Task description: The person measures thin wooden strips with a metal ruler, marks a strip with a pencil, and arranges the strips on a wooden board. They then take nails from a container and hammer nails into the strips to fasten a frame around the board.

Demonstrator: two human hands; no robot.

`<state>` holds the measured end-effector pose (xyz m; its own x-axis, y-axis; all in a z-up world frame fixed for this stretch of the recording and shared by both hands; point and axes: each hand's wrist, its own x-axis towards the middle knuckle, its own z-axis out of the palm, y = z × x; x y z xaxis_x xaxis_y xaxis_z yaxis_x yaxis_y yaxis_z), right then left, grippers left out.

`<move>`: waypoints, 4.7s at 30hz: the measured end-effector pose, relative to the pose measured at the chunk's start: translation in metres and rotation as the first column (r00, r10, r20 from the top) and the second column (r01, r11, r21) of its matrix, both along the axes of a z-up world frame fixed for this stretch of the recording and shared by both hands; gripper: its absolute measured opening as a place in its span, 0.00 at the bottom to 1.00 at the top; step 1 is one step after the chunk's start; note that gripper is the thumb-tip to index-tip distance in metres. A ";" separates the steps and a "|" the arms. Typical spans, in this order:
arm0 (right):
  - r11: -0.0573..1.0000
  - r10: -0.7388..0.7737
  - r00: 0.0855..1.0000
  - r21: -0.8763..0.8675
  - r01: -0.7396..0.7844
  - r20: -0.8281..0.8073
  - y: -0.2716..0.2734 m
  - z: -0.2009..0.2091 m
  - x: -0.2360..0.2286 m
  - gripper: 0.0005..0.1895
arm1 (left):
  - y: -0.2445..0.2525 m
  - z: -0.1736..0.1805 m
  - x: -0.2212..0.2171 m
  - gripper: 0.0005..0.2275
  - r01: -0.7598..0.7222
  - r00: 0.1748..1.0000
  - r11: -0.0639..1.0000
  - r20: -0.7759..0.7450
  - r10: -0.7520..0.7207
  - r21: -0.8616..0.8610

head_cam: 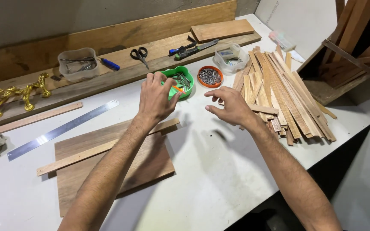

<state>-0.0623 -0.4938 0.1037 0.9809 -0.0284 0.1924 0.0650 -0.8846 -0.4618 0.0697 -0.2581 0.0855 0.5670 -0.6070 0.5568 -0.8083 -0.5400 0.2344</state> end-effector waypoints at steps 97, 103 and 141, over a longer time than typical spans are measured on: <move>0.793 0.425 0.883 0.554 -0.256 -0.201 0.223 -0.092 0.091 0.08 | 0.234 -0.091 -0.065 0.10 -0.346 0.927 0.938 -0.146 0.344 0.013; 0.718 0.431 0.864 0.679 -0.154 -0.260 0.219 -0.082 0.092 0.07 | 0.234 -0.090 -0.066 0.10 -0.346 0.927 0.938 -0.150 0.344 0.020; 0.904 -0.266 0.954 0.306 0.297 -0.141 -0.038 -0.101 0.026 0.19 | -0.084 -0.052 -0.012 0.15 0.208 0.963 0.941 -0.225 -0.149 0.266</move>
<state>-0.0365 -0.5323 0.0032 0.9360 -0.3504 0.0337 -0.2224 -0.6629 -0.7149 0.0577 -0.3423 0.0332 0.5156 -0.8246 0.2327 -0.8502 -0.4587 0.2584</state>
